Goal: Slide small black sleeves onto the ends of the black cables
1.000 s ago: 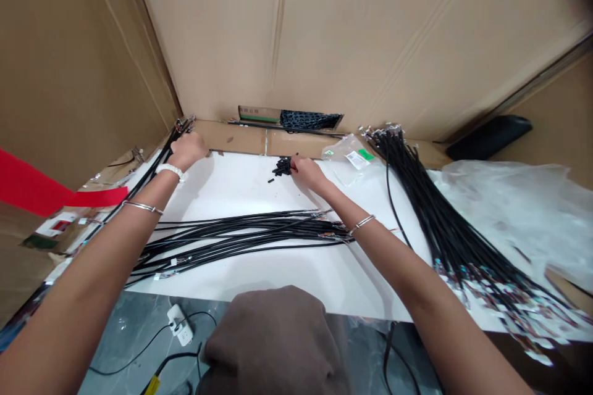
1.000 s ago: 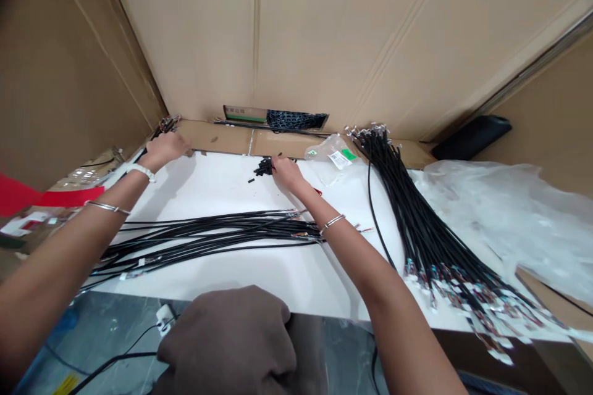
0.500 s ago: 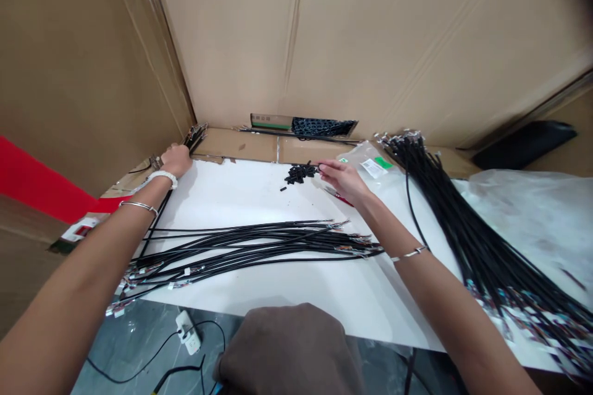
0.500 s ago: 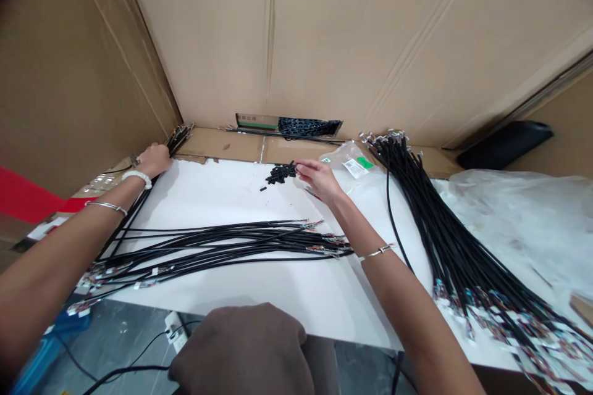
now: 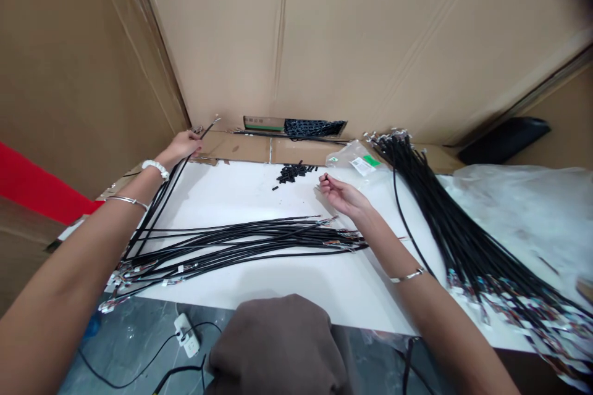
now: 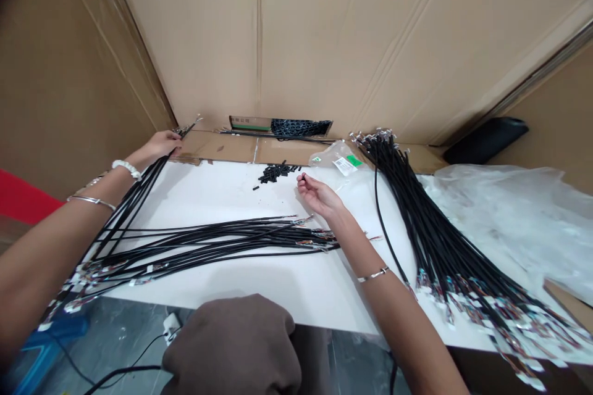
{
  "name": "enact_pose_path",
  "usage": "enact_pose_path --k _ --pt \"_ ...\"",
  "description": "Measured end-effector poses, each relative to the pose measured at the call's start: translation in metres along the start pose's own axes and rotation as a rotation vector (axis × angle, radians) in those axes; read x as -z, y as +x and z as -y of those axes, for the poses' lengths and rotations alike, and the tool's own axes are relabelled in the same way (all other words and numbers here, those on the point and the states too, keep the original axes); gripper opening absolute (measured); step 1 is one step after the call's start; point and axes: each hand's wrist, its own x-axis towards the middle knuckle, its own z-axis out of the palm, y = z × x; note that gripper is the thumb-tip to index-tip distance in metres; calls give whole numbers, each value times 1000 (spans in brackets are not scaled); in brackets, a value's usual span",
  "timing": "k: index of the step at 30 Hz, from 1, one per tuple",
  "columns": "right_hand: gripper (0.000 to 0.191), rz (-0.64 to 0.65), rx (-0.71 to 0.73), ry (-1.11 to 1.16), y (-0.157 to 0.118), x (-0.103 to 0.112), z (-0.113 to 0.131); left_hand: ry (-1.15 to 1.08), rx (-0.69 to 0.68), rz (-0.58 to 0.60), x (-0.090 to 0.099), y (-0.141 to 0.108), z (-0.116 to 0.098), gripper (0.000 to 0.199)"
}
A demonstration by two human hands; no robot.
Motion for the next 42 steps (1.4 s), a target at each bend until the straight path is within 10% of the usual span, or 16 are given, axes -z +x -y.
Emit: enact_pose_path --k 9,19,30,42 --pt "16 37 -120 133 -18 -13 -6 -112 -255 30 -70 -47 -88 37" --pt "7 100 -95 -38 -27 -16 -7 57 -694 -92 -156 -124 -100 25" --pt "32 84 148 -612 -40 -30 -15 226 -1012 -57 -169 -160 -101 30" --pt "36 99 141 -424 -46 -28 -16 109 -1044 -32 -168 -170 -102 27"
